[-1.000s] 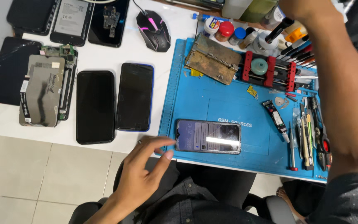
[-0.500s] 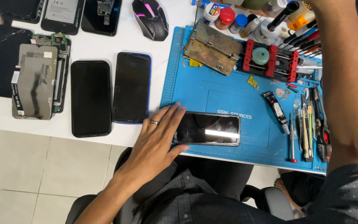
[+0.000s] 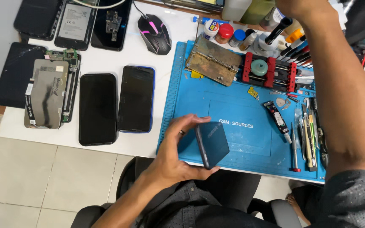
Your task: The person applies adhesive along the edges of a smartphone using a small tube, then presses the edges to secure the seal. They wipe the screen with a cloth and handle the device to check the assembly.
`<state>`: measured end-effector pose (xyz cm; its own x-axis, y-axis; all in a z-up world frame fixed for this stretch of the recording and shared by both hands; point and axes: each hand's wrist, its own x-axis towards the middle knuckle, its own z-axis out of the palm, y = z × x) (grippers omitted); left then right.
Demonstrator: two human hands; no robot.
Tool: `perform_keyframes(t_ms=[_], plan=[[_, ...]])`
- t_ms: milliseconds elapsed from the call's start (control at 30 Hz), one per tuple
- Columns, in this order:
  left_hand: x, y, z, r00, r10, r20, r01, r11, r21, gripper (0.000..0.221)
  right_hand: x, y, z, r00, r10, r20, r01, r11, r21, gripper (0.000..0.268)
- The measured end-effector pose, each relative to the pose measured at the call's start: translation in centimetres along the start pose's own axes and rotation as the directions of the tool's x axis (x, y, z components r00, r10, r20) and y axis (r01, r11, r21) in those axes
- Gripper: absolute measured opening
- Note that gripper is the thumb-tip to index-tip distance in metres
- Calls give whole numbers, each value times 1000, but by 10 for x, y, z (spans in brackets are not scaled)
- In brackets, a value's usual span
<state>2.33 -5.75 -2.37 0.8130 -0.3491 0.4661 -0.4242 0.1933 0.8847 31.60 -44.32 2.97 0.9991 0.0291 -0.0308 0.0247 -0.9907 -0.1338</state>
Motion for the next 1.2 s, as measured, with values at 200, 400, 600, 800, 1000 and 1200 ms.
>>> perform_keyframes(t_ms=[200, 400, 600, 800, 1000, 1200], plan=[[6, -27, 55, 942, -196, -272, 137, 966, -221, 94, 3, -9, -7, 977, -189, -100, 191, 982, 9, 25], [18, -12, 56, 766, -589, -257, 132, 536, -834, 89, 4, -12, -8, 982, -166, -96, 166, 986, -9, 24], [21, 37, 41, 729, -675, 113, 178, 28, -984, 101, 7, -12, -5, 968, -224, -109, 216, 973, -85, 21], [6, 38, 36, 777, -599, 192, 253, 18, -967, 105, 2, -14, -9, 984, -167, -66, 167, 986, -4, 26], [3, 53, 31, 744, -637, 203, 303, 50, -952, 101, 2, -16, -13, 967, -220, -128, 220, 975, -15, 22], [-9, 49, 27, 776, -595, 211, 302, 55, -952, 107, -3, -21, -18, 993, -54, -102, 54, 999, 2, 16]])
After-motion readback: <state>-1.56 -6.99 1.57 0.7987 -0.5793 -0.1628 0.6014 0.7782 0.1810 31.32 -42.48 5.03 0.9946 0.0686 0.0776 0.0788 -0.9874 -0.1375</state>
